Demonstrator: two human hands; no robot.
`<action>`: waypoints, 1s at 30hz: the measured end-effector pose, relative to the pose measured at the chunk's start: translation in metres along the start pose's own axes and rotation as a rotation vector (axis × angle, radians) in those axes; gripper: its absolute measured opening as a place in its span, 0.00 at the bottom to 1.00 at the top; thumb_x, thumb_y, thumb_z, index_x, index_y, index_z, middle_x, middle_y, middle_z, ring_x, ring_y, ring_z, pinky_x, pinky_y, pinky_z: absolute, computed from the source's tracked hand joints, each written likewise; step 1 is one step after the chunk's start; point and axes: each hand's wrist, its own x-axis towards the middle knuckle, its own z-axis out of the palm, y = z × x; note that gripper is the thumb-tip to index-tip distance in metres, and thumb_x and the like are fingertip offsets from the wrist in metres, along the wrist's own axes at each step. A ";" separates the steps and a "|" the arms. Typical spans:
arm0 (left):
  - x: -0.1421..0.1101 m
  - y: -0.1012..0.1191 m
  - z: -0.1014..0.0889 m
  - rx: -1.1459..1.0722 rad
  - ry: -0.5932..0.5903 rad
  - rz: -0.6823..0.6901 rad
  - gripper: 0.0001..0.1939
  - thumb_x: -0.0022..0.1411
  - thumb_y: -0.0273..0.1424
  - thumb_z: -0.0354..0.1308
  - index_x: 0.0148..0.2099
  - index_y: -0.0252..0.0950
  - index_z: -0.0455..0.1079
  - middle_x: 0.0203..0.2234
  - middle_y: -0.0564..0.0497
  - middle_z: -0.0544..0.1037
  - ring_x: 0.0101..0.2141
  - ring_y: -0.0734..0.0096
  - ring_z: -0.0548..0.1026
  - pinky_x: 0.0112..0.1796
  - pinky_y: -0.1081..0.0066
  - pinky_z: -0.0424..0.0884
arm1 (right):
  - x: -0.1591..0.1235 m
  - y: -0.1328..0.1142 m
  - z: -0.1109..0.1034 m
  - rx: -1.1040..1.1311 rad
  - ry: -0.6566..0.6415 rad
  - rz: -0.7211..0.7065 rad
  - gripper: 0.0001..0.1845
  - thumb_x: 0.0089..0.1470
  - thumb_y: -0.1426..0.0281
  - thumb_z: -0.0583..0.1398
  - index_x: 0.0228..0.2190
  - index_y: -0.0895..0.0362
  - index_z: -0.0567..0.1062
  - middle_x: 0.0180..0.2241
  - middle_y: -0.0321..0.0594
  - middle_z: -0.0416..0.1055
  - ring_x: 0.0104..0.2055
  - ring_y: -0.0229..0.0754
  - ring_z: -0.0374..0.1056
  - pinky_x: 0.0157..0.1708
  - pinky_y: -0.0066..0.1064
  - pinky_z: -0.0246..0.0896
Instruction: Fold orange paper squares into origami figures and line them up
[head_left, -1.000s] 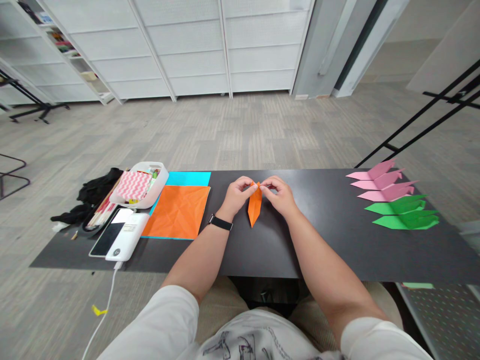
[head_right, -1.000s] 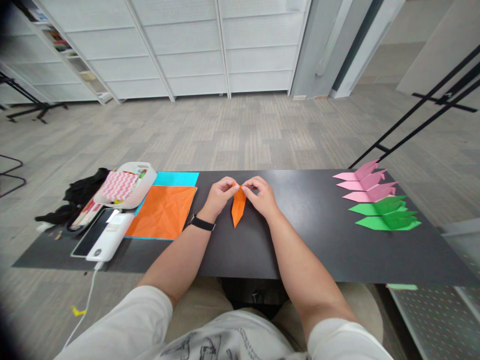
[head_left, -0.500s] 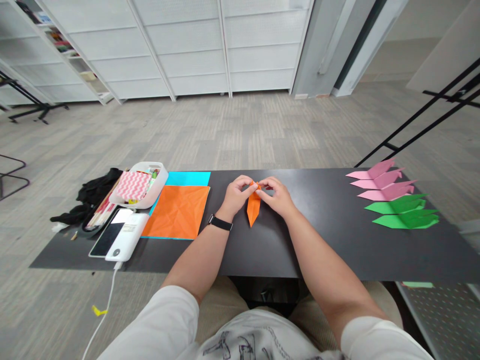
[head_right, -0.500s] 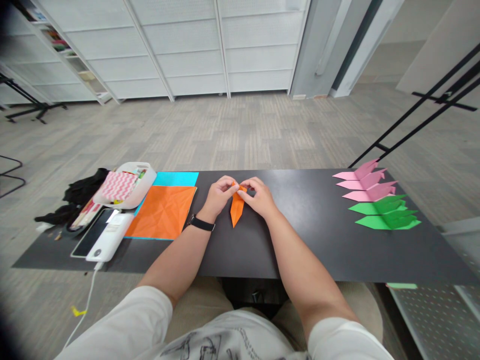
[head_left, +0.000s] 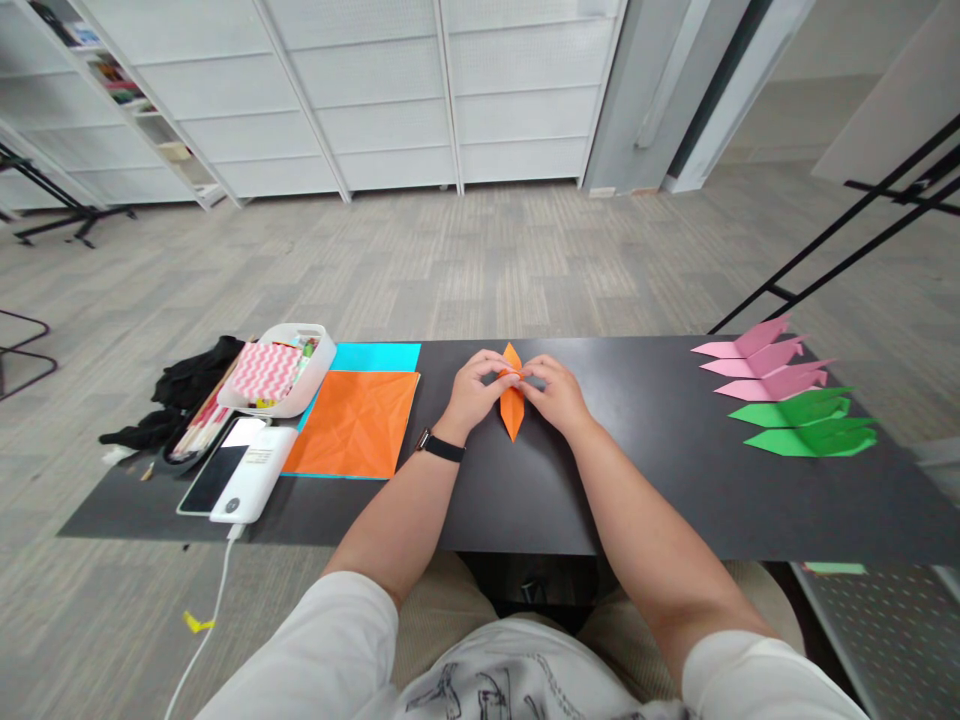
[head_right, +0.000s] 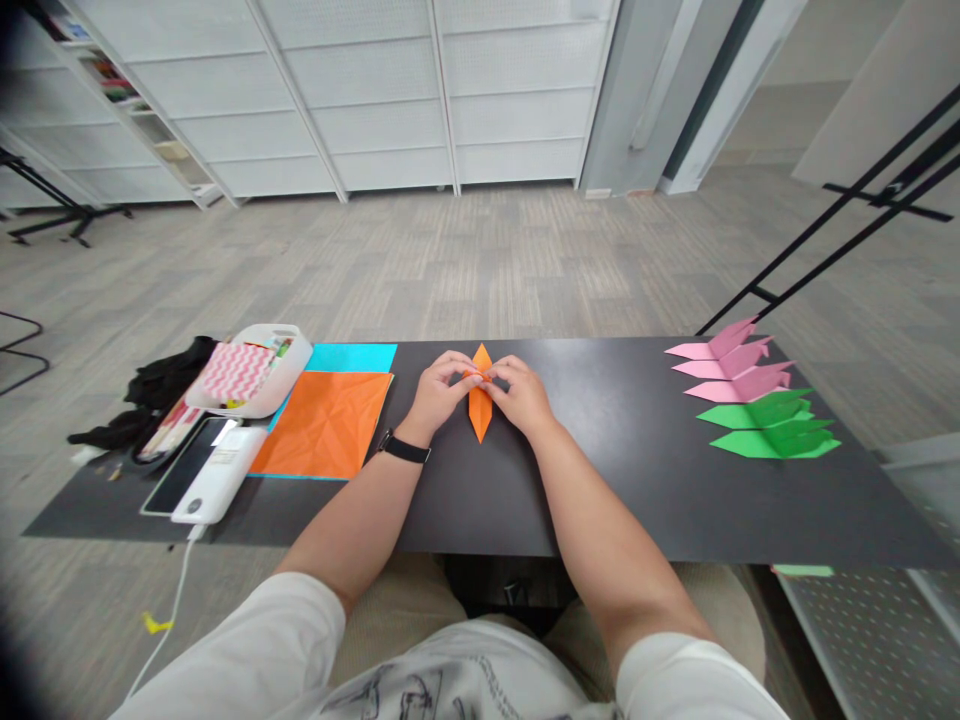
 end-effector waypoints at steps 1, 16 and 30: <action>0.000 0.000 0.000 -0.001 -0.003 0.000 0.10 0.65 0.41 0.71 0.36 0.41 0.82 0.38 0.48 0.80 0.43 0.63 0.79 0.52 0.59 0.74 | 0.000 0.001 0.000 -0.005 -0.004 0.000 0.04 0.62 0.63 0.67 0.35 0.47 0.84 0.39 0.39 0.78 0.43 0.47 0.75 0.47 0.43 0.70; -0.001 -0.006 0.001 0.003 0.019 0.032 0.08 0.67 0.38 0.70 0.37 0.40 0.82 0.38 0.49 0.81 0.42 0.65 0.80 0.51 0.61 0.75 | -0.002 0.011 0.000 -0.168 -0.023 -0.015 0.05 0.62 0.68 0.68 0.34 0.47 0.86 0.38 0.39 0.80 0.42 0.46 0.75 0.45 0.41 0.70; -0.002 -0.009 0.000 0.130 -0.007 0.088 0.05 0.68 0.35 0.71 0.38 0.41 0.83 0.40 0.50 0.82 0.43 0.66 0.81 0.50 0.61 0.78 | -0.003 0.010 -0.001 -0.271 0.027 -0.045 0.06 0.63 0.71 0.68 0.35 0.48 0.87 0.37 0.39 0.80 0.40 0.45 0.75 0.43 0.37 0.69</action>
